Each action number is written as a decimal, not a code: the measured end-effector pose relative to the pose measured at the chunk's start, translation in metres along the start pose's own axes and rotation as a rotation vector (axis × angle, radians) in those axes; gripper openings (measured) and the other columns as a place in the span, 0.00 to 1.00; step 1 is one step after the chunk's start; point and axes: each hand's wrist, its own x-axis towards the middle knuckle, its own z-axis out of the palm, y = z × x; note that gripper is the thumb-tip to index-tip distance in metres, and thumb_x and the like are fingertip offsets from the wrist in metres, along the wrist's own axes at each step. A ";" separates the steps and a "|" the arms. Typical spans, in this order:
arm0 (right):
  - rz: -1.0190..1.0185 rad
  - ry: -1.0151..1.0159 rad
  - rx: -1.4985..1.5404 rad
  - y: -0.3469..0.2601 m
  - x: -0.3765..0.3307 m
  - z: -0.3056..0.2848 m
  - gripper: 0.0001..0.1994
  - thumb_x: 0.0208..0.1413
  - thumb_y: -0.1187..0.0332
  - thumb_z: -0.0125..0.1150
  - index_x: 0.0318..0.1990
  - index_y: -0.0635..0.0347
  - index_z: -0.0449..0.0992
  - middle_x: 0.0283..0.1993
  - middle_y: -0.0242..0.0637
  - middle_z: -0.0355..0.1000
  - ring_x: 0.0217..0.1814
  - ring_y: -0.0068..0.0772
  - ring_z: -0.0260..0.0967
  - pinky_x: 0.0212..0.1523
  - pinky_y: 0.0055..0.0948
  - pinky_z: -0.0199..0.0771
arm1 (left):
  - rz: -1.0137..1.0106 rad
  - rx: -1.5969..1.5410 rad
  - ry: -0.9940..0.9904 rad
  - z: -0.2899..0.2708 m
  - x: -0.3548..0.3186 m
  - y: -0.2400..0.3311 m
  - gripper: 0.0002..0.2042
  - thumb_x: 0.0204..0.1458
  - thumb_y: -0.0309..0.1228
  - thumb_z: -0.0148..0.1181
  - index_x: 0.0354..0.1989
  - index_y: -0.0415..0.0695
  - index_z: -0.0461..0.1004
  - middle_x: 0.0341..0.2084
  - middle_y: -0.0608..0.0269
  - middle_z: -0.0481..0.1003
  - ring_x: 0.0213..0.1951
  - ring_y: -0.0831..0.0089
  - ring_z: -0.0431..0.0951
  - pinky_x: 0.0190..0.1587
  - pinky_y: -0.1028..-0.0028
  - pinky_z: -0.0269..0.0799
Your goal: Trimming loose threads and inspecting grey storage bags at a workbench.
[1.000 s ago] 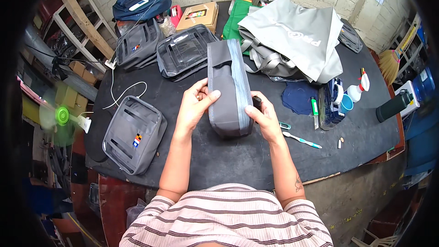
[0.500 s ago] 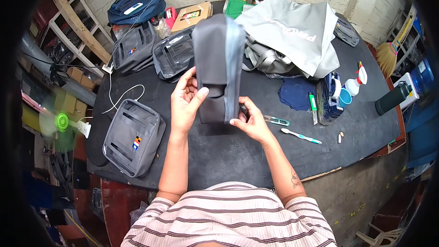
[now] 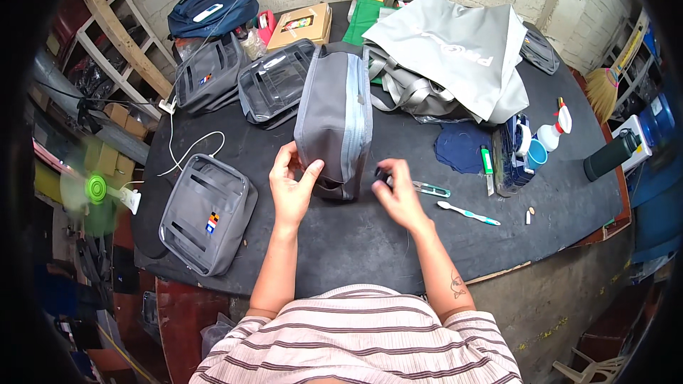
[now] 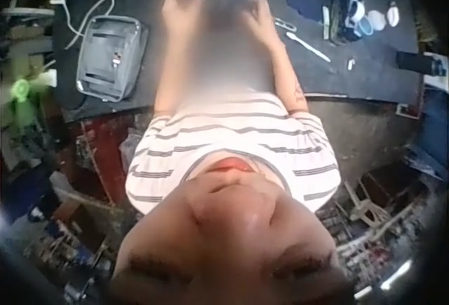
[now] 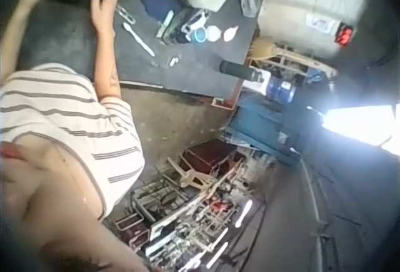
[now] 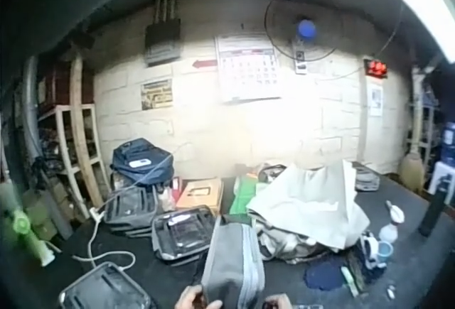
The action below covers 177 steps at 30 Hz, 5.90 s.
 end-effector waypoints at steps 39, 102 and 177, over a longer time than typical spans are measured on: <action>0.554 -0.158 0.215 0.003 -0.005 -0.010 0.25 0.61 0.49 0.52 0.49 0.67 0.66 0.29 0.36 0.68 0.21 0.22 0.68 0.19 0.21 0.69 | -0.227 0.900 -0.204 -0.103 -0.040 -0.015 0.33 0.49 0.42 0.64 0.62 0.41 0.63 0.61 0.38 0.58 0.68 0.46 0.49 0.67 0.55 0.47; 0.123 0.171 0.416 0.016 0.028 -0.025 0.12 0.50 0.78 0.64 0.42 0.63 0.71 0.39 0.30 0.73 0.40 0.17 0.68 0.45 0.18 0.67 | -0.301 -0.091 0.036 -0.087 -0.034 -0.049 0.10 0.53 0.24 0.62 0.42 0.33 0.75 0.39 0.67 0.68 0.40 0.80 0.68 0.46 0.79 0.62; 1.365 0.665 -0.736 0.103 -0.314 -0.175 0.22 0.63 0.53 0.47 0.52 0.62 0.73 0.56 0.53 0.70 0.53 0.52 0.71 0.53 0.41 0.70 | 0.185 -0.364 -1.654 0.155 -0.197 -0.012 0.12 0.54 0.32 0.52 0.44 0.44 0.74 0.24 0.57 0.78 0.33 0.59 0.80 0.60 0.56 0.61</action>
